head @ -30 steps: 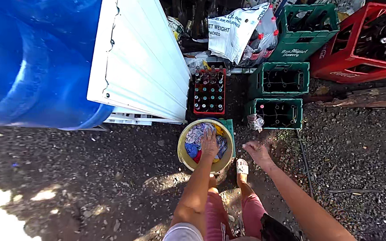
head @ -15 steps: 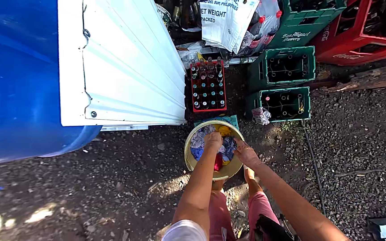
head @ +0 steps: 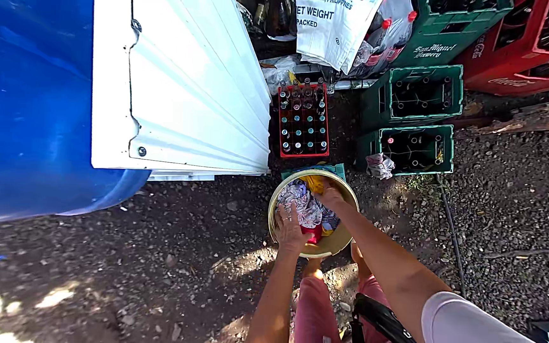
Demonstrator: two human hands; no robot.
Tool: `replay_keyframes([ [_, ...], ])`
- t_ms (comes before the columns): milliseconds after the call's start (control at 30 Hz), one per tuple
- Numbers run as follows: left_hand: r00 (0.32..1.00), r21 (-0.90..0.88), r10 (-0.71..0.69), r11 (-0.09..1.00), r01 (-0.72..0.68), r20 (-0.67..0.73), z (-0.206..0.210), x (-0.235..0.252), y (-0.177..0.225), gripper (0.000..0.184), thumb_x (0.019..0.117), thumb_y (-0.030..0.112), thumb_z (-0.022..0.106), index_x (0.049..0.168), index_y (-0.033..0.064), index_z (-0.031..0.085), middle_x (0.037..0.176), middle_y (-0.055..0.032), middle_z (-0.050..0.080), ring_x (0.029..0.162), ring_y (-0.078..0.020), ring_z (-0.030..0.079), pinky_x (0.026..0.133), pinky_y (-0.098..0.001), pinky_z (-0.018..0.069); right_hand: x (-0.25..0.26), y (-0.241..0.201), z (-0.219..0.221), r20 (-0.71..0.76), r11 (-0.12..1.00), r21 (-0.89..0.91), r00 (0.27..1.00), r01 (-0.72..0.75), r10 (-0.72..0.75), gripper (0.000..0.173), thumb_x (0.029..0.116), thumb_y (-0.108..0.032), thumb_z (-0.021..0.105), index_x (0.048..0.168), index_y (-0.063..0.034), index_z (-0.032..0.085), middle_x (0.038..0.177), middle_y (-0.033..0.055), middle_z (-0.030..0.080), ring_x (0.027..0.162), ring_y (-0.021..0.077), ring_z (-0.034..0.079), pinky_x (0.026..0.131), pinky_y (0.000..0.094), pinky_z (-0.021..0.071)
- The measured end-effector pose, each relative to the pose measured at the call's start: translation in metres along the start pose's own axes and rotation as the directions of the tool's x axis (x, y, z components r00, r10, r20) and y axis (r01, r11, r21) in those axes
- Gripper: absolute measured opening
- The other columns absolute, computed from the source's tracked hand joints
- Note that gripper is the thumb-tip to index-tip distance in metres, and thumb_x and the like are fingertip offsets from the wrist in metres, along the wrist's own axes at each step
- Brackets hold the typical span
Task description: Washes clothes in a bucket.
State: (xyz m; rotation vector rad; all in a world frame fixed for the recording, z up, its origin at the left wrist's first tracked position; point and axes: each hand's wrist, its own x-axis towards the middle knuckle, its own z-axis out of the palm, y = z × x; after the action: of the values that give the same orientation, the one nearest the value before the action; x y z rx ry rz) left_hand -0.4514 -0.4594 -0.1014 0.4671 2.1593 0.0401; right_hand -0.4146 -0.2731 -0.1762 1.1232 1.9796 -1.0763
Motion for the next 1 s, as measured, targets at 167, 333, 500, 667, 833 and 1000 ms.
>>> replay_keyframes([
  [167,0.984,0.123,-0.154,0.982,0.142,0.089,0.031,0.055,0.017,0.145,0.0612,0.049,0.095,0.167,0.0286,-0.003,0.169,-0.027,-0.016,0.154,-0.0553,0.005,0.104,-0.0695,0.0437,0.002,0.011,0.011,0.087,0.993,-0.109,0.995,-0.046,0.056,0.065,0.1002,-0.046,0.062,0.15,-0.0052,0.048,0.142,0.0247,0.058,0.133,0.0406,0.056,0.109,0.0602,0.044],
  [333,0.98,0.244,-0.176,0.958,0.149,0.092,0.055,0.095,0.018,0.153,0.0519,0.049,0.098,0.167,0.0293,-0.001,0.169,-0.0272,-0.011,0.154,-0.0547,0.006,0.102,-0.0739,0.0409,-0.019,-0.011,0.015,0.171,0.944,-0.287,0.961,-0.162,0.217,0.061,0.1053,-0.043,0.053,0.157,-0.0132,0.037,0.141,0.0224,0.059,0.129,0.0415,0.059,0.102,0.0628,0.0483],
  [500,0.973,0.313,-0.184,0.94,0.134,0.138,0.056,0.108,0.016,0.145,0.0563,0.057,0.093,0.167,0.0186,0.008,0.17,-0.0277,0.002,0.153,-0.0545,0.013,0.104,-0.0756,0.0374,0.004,-0.037,0.033,0.102,0.913,-0.341,0.957,-0.222,0.271,0.052,0.1055,-0.018,0.046,0.154,-0.0049,0.035,0.145,0.023,0.055,0.131,0.0414,0.058,0.1,0.0609,0.0503],
  [667,0.93,0.304,-0.179,0.95,0.078,0.321,0.047,0.109,0.019,0.102,0.0795,0.058,0.078,0.153,-0.0021,0.041,0.163,-0.0321,0.027,0.151,-0.0513,0.023,0.113,-0.0731,0.0269,0.018,-0.039,0.039,0.178,0.905,-0.375,0.942,-0.203,0.285,0.043,0.1064,-0.019,0.044,0.141,0.0038,0.055,0.147,0.0255,0.054,0.136,0.0429,0.052,0.105,0.0639,0.0444],
  [833,0.846,0.221,-0.188,0.971,0.085,0.499,0.036,0.104,0.021,0.06,0.1,0.042,0.061,0.134,-0.0072,0.061,0.147,-0.0258,0.055,0.141,-0.0408,0.048,0.114,-0.0613,0.0378,0.018,-0.044,0.033,0.277,0.893,-0.437,0.929,-0.108,0.247,0.042,0.1082,-0.016,0.041,0.14,0.0069,0.055,0.147,0.0277,0.053,0.138,0.0445,0.05,0.109,0.0626,0.0409],
  [1000,0.824,0.101,-0.144,0.989,0.106,0.548,0.035,0.1,0.011,0.048,0.1086,0.026,0.047,0.142,-0.0083,0.053,0.151,-0.026,0.05,0.144,-0.0394,0.046,0.117,-0.0571,0.0361,0.025,-0.029,0.032,0.252,0.929,-0.37,0.965,0.026,0.073,0.047,0.1089,-0.012,0.041,0.153,0.0032,0.041,0.158,0.027,0.041,0.146,0.0444,0.039,0.117,0.0622,0.033],
])
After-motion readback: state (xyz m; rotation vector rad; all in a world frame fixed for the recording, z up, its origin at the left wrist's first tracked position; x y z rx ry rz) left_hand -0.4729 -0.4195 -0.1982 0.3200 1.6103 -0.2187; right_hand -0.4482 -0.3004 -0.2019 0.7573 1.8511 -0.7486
